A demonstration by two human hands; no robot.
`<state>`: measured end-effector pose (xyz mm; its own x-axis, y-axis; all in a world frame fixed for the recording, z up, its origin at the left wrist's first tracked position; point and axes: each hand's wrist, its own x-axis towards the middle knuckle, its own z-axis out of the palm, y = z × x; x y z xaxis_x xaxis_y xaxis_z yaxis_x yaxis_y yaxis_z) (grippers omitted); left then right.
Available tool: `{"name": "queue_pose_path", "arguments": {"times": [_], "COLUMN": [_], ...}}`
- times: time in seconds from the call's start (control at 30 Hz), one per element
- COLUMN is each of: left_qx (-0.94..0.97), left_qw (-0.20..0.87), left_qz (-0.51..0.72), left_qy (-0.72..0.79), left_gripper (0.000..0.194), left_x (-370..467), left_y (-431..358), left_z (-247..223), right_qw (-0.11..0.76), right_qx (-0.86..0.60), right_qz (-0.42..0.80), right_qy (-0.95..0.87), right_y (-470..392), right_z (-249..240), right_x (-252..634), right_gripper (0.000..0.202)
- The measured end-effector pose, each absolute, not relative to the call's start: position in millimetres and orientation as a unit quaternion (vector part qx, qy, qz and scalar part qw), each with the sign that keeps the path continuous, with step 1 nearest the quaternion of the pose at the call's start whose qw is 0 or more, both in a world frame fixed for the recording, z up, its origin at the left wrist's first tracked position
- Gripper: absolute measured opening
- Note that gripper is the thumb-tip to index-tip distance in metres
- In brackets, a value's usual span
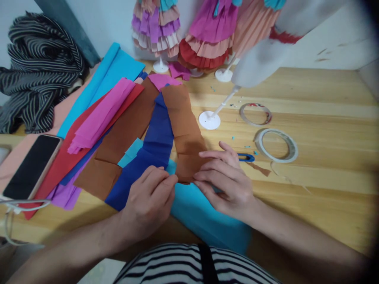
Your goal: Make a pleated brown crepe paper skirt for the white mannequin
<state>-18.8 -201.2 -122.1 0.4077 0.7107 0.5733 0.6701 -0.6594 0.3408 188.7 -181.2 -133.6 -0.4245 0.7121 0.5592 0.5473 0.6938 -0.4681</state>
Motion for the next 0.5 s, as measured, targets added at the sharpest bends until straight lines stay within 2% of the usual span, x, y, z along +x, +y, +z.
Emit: {"name": "queue_pose_path", "arguments": {"times": [0.2,0.33,0.4,0.5], "left_qx": [0.828,0.835,0.844,0.854], "left_qw": [-0.013,-0.053,-0.057,-0.066], "left_qz": [0.360,0.350,0.351,0.353], "left_qy": [0.429,0.421,0.402,0.377], "left_gripper": [0.016,0.017,0.018,0.020], "left_x": [-26.7,-35.6,-39.2,-42.1], "left_y": [-195.7,-191.7,-190.7,-191.0], "left_z": [-120.3,-117.2,-115.6,-113.9], "right_qw": [0.382,0.404,0.365,0.239], "right_qx": [-0.375,-0.404,-0.429,-0.460], "right_qz": [0.062,0.077,0.105,0.100], "right_qy": [-0.842,-0.817,-0.820,-0.849], "right_y": [-172.5,-166.6,-164.3,-163.5], "right_z": [-139.3,-129.3,-121.9,-115.7], "right_x": [208.5,222.2,230.6,246.3], "right_gripper": [0.014,0.009,0.011,0.014]}}
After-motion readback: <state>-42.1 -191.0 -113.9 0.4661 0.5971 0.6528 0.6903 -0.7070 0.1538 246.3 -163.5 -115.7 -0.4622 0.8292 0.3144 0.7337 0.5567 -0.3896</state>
